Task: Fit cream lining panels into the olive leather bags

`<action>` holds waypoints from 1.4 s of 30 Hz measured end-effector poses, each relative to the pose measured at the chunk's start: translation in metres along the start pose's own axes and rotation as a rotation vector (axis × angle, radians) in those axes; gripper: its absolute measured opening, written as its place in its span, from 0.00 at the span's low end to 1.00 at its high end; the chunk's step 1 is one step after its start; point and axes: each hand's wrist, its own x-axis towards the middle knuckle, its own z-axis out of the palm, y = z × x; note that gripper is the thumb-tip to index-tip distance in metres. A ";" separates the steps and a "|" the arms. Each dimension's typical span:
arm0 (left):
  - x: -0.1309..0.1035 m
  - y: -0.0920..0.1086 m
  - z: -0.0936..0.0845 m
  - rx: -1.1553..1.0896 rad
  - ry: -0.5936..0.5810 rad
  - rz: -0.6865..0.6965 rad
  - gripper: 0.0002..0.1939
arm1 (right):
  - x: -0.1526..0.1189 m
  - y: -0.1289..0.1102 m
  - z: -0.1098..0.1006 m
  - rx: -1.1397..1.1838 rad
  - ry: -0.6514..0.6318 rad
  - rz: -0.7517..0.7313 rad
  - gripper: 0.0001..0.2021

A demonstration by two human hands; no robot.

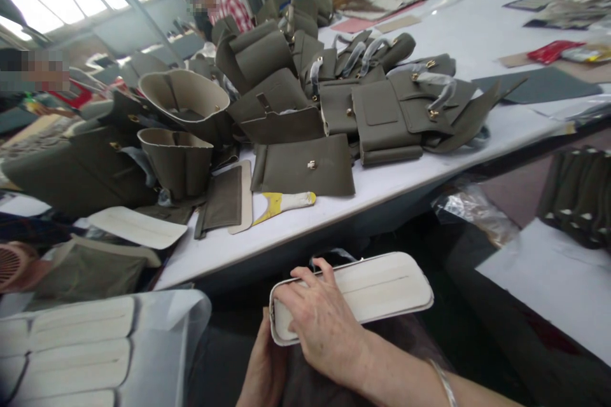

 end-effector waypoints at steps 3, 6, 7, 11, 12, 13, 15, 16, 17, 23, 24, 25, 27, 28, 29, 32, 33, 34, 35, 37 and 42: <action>-0.001 0.002 0.001 0.038 -0.039 0.009 0.23 | 0.000 -0.001 -0.002 0.017 -0.009 -0.003 0.17; -0.002 0.005 0.002 0.102 -0.090 0.040 0.22 | 0.000 0.000 -0.003 0.015 -0.005 -0.006 0.17; -0.001 0.006 0.002 0.121 -0.098 0.046 0.22 | 0.001 0.000 -0.003 0.013 -0.002 -0.004 0.17; 0.000 0.009 -0.002 0.177 -0.092 0.057 0.24 | 0.002 0.002 -0.001 0.014 -0.005 0.010 0.16; 0.000 0.010 -0.002 0.193 -0.098 0.069 0.25 | 0.002 0.002 -0.001 0.018 -0.009 0.012 0.16; 0.001 0.011 -0.002 0.211 -0.112 0.081 0.24 | 0.002 0.002 -0.001 0.022 -0.009 0.013 0.16; 0.000 0.013 0.001 0.239 -0.133 0.098 0.22 | 0.002 0.003 0.000 0.029 -0.004 0.008 0.16; 0.000 0.015 0.003 0.252 -0.138 0.100 0.21 | 0.001 0.003 0.000 0.029 -0.002 0.005 0.17; -0.001 0.017 0.005 0.263 -0.138 0.102 0.20 | 0.001 0.003 0.000 0.029 -0.001 0.002 0.17; -0.005 0.026 0.013 0.369 -0.172 0.101 0.18 | -0.001 0.003 0.000 0.049 0.008 0.003 0.18; -0.006 0.027 0.013 0.386 -0.171 0.101 0.17 | -0.001 0.003 0.000 0.050 0.014 0.003 0.18; -0.006 0.028 0.013 0.401 -0.168 0.104 0.17 | -0.001 0.003 0.000 0.050 0.018 0.003 0.18; -0.006 0.030 0.013 0.435 -0.158 0.119 0.17 | -0.001 0.004 0.000 0.050 0.020 -0.002 0.18; -0.007 0.030 0.013 0.453 -0.148 0.124 0.17 | -0.001 0.004 0.000 0.051 0.019 -0.001 0.18; -0.006 0.031 0.013 0.472 -0.138 0.129 0.17 | -0.001 0.004 0.000 0.051 0.017 0.000 0.18; -0.006 0.032 0.015 0.523 -0.123 0.142 0.19 | -0.001 0.003 0.000 0.046 0.018 -0.001 0.18; -0.006 0.033 0.015 0.544 -0.119 0.143 0.19 | -0.002 0.003 0.000 0.045 0.020 -0.002 0.18; -0.006 0.033 0.014 0.573 -0.117 0.147 0.20 | -0.002 0.004 0.000 0.043 0.020 -0.005 0.18; -0.006 0.033 0.014 0.610 -0.118 0.153 0.21 | -0.002 0.004 0.000 0.041 0.020 -0.007 0.18; -0.005 0.032 0.012 0.700 -0.115 0.182 0.23 | -0.002 0.005 0.000 0.037 0.020 -0.009 0.18; -0.002 0.024 0.008 0.852 -0.005 0.292 0.27 | -0.001 0.008 0.003 0.033 0.029 -0.011 0.19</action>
